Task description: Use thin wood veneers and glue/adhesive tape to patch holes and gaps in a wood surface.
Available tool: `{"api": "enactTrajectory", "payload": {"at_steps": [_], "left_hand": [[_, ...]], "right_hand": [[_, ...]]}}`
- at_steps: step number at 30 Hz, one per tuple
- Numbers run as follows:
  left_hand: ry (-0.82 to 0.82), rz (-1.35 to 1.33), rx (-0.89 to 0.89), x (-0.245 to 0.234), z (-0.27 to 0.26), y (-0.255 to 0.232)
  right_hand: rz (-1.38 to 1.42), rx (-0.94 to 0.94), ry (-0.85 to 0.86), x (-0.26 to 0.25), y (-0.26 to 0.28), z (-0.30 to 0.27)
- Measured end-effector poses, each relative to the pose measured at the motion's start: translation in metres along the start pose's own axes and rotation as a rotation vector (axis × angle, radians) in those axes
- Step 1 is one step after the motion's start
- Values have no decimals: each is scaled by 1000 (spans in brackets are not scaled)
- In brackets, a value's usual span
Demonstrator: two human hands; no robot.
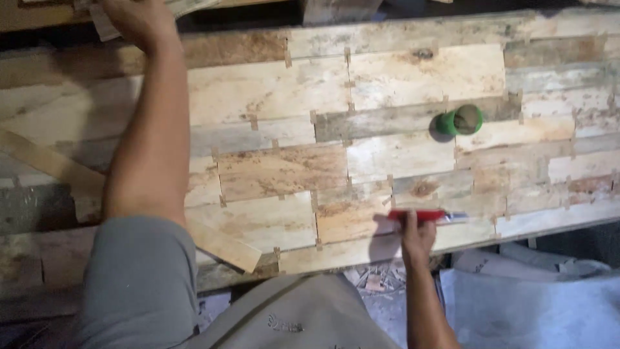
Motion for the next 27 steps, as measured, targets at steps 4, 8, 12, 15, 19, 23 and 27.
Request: {"api": "enactTrajectory", "payload": {"at_steps": [4,8,12,15,19,23,27], "left_hand": [[209,155,56,-20,-156,-33],[598,222,239,-41,-348,-10],[734,444,329,-100,-412,-71],[822,666,443,-115,-433,-82],[881,775,422,-105,-433,-94],[909,646,432,-70,-436,-106],[1008,706,504,-57,-434,-120]], "right_hand": [[596,308,-96,60,32,18],[647,371,-147,101,-29,46],[802,148,-29,134,-14,60],[896,142,-16,145,10,66],[708,137,-55,159,12,82],[731,145,-20,174,11,99],[686,69,84,174,17,117]]}}
Point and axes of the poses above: each hand's wrist, its own z-axis towards the middle knuckle, its own x-axis out of the palm, y = z × x, the point moved 2 cm from there along z, towards the middle knuckle, and after that the axes turned 10 degrees about z, right-handed, at the moved point
